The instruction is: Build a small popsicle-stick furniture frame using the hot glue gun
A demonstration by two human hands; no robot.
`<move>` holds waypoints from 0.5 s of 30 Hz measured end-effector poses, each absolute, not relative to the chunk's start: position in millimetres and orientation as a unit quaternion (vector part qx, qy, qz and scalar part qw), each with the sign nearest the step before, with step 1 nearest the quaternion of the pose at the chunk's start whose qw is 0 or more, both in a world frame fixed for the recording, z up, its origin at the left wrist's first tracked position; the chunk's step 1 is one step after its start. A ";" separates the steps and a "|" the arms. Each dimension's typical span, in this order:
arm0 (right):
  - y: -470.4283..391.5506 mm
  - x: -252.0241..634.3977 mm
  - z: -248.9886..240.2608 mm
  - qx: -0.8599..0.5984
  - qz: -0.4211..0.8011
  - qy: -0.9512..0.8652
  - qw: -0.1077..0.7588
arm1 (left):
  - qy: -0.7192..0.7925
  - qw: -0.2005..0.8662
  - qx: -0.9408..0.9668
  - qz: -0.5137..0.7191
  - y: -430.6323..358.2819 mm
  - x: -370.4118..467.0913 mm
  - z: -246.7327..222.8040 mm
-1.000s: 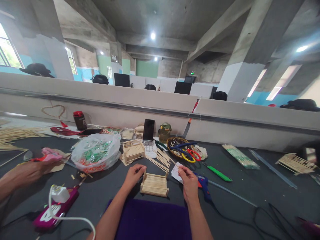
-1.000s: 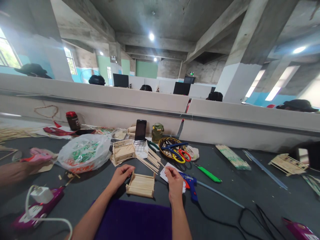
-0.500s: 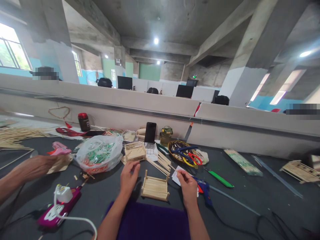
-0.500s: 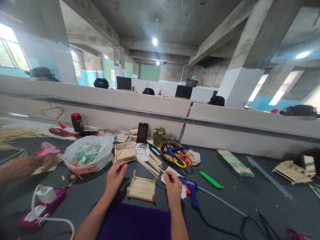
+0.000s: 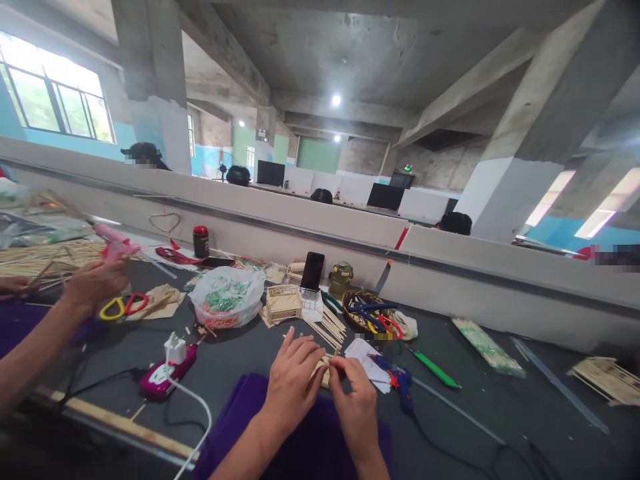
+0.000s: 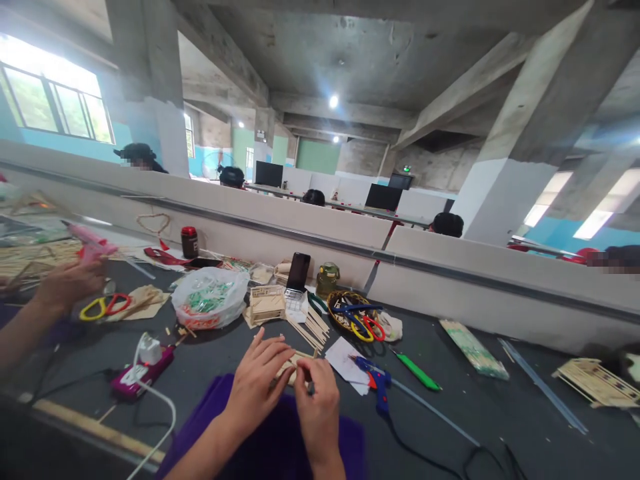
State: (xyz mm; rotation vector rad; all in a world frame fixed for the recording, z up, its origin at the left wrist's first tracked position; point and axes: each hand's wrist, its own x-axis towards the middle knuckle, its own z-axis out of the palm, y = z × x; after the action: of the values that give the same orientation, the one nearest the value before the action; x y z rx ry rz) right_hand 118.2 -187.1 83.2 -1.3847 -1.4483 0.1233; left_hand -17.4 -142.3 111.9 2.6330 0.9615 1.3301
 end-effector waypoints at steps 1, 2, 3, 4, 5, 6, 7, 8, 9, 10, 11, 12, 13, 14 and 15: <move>-193.8 114.6 85.8 -0.576 0.049 -0.616 0.534 | 0.309 0.026 0.848 0.429 -148.9 -20.5 113.9; -200.5 111.4 88.2 -0.572 0.046 -0.623 0.531 | 0.308 0.032 0.848 0.429 -155.7 -23.8 116.3; -207.5 108.5 90.5 -0.569 0.043 -0.629 0.529 | 0.307 0.036 0.849 0.428 -162.6 -27.1 118.9; -214.5 106.0 92.6 -0.566 0.040 -0.632 0.527 | 0.307 0.038 0.850 0.427 -169.6 -30.4 121.6; -221.6 103.6 94.5 -0.565 0.039 -0.635 0.525 | 0.307 0.040 0.850 0.426 -176.5 -33.5 124.2; -228.6 101.3 96.2 -0.564 0.038 -0.637 0.524 | 0.306 0.041 0.851 0.424 -183.3 -36.4 126.6; -235.6 99.2 97.7 -0.564 0.037 -0.638 0.523 | 0.306 0.043 0.853 0.421 -189.8 -39.1 128.6; -242.3 97.2 99.1 -0.564 0.035 -0.640 0.521 | 0.305 0.044 0.855 0.418 -196.1 -41.4 130.3; -248.9 95.5 100.3 -0.564 0.032 -0.642 0.518 | 0.303 0.046 0.856 0.416 -202.0 -43.5 131.4; -255.1 93.8 101.2 -0.564 0.027 -0.645 0.515 | 0.300 0.047 0.858 0.415 -207.6 -45.4 132.1; -261.1 92.4 101.9 -0.564 0.021 -0.647 0.512 | 0.297 0.048 0.858 0.416 -212.9 -47.1 132.3; -266.7 91.1 102.3 -0.564 0.013 -0.649 0.511 | 0.292 0.051 0.859 0.418 -217.9 -48.8 132.0; -272.1 89.8 102.5 -0.563 0.006 -0.651 0.509 | 0.287 0.056 0.859 0.420 -222.5 -50.4 131.3; -277.1 88.6 102.4 -0.563 -0.001 -0.653 0.507 | 0.282 0.063 0.860 0.421 -226.7 -52.0 130.2; -281.9 87.4 102.3 -0.563 -0.007 -0.653 0.507 | 0.277 0.072 0.861 0.421 -230.5 -53.7 128.8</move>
State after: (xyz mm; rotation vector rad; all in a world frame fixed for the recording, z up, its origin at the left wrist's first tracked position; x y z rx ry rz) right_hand 87.4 -281.9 102.3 -1.3571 -1.5751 -0.0181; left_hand -53.7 -230.5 128.8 2.5864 0.8336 1.2639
